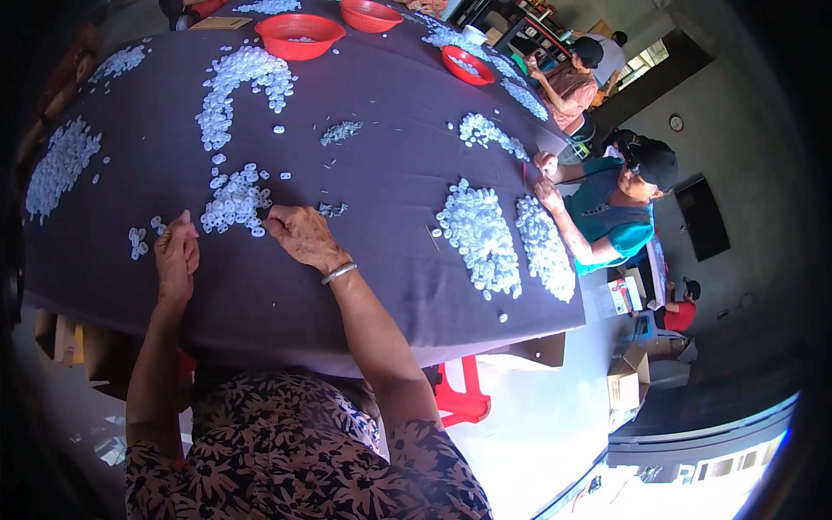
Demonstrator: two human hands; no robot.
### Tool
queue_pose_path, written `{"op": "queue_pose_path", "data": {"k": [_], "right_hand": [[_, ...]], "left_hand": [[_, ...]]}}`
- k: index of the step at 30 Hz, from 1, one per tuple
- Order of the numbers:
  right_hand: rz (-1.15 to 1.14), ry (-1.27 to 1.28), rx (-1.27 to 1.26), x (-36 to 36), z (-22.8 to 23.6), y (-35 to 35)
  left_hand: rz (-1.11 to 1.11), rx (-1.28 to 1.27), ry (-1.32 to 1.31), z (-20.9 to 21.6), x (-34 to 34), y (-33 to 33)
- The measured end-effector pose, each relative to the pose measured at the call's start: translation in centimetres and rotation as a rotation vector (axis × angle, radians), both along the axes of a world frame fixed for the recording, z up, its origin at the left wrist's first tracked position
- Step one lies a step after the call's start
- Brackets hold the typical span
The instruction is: The person assembles small plastic components by hand, picking up plastic pieces and pins, inserting the pins into the pieces, and setting the completed parts on the table.
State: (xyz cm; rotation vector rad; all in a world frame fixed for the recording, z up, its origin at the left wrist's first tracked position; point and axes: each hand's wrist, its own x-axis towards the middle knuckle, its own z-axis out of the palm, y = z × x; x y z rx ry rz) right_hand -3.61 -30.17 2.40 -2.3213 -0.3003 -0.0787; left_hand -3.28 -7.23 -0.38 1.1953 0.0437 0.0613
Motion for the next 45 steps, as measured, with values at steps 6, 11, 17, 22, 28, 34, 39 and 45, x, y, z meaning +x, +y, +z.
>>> {"op": "queue_pose_path", "data": {"k": [6,11,17,22,28,34,39,45], "right_hand": [[0.027,0.107,0.266,0.1,0.1,-0.5],[0.033,-0.067,0.326,0.3,0.0,-0.5],[-0.065,0.04,0.449,0.2,0.5,-0.6],[-0.093,0.133,0.478,0.3,0.0,-0.9],[-0.163,-0.028,0.487,0.6,0.0,-0.8],[-0.342,0.051,0.695,0.4,1.2,-1.5],[-0.256,0.02,0.639,0.5,1.2,-3.8],[0.041,0.252,0.368,0.5,1.3,-5.4]], "left_hand": [[0.009,0.01,0.012,0.3,-0.1,0.0],[0.007,0.005,0.023,0.4,-0.1,-0.1],[-0.01,0.026,0.017,0.0,0.1,-0.3],[-0.013,0.065,0.015,-0.1,0.1,-0.1],[-0.01,0.101,0.039,0.0,-0.1,0.6],[-0.017,0.094,0.051,0.4,-0.5,0.2],[-0.059,0.026,0.043,0.4,0.0,-0.7],[-0.051,0.026,0.056,0.9,-0.3,-0.3]]}}
